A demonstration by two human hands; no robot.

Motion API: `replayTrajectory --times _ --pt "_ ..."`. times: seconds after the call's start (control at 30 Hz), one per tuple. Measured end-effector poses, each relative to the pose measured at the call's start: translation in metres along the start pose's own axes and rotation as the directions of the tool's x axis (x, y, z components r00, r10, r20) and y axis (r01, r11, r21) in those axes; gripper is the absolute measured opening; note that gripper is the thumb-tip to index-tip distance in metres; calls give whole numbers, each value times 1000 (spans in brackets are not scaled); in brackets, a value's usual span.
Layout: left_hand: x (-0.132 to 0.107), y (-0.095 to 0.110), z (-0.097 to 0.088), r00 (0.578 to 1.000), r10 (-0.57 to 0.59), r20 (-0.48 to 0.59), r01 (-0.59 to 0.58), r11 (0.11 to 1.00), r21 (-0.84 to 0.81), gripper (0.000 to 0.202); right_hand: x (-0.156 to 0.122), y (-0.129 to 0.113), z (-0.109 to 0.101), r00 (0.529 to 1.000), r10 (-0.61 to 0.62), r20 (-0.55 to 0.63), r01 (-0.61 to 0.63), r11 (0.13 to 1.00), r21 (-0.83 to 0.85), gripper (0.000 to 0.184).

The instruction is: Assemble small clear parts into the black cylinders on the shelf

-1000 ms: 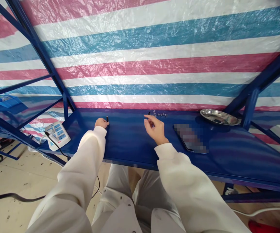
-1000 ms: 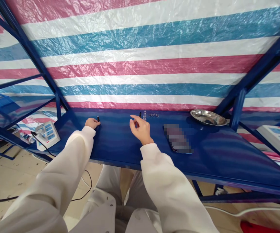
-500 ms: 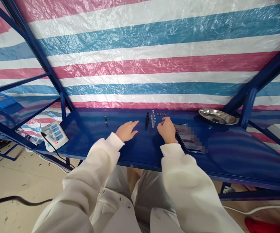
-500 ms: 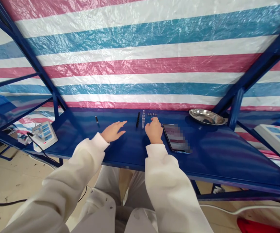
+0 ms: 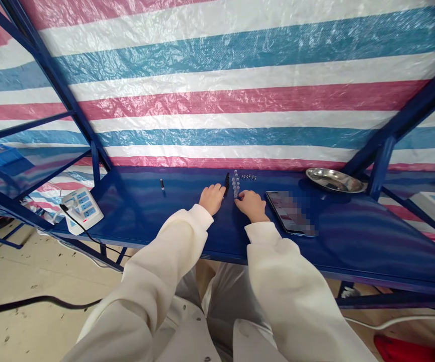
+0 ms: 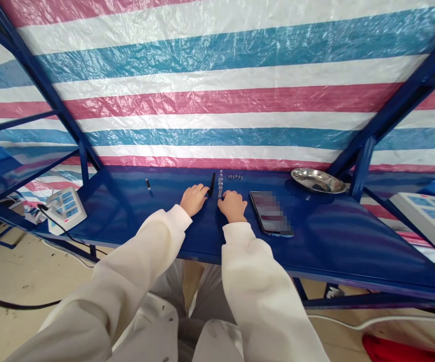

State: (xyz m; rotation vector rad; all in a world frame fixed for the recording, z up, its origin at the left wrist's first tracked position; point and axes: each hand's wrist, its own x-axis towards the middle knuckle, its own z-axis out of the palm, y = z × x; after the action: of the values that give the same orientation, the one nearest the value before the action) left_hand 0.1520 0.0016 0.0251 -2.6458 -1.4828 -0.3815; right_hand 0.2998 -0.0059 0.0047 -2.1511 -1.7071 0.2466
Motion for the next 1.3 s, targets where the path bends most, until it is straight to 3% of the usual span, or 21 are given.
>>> replayTrajectory --times 0.2,0.43,0.73,1.3 --pt "6 -8 3 999 -29 -43 26 998 -51 15 -1 -3 1 1000 -5 -2 5 1000 -13 28" --pt "9 -12 12 999 -33 -13 31 991 -128 15 -1 -7 0 1000 -9 12 9 1000 9 27" --pt "13 -15 18 991 -123 60 131 978 -159 14 1 -7 3 1000 18 18 -18 1000 11 25" --pt "12 -12 15 993 -112 29 115 968 -221 9 5 -6 6 1000 15 11 -15 1000 9 22"
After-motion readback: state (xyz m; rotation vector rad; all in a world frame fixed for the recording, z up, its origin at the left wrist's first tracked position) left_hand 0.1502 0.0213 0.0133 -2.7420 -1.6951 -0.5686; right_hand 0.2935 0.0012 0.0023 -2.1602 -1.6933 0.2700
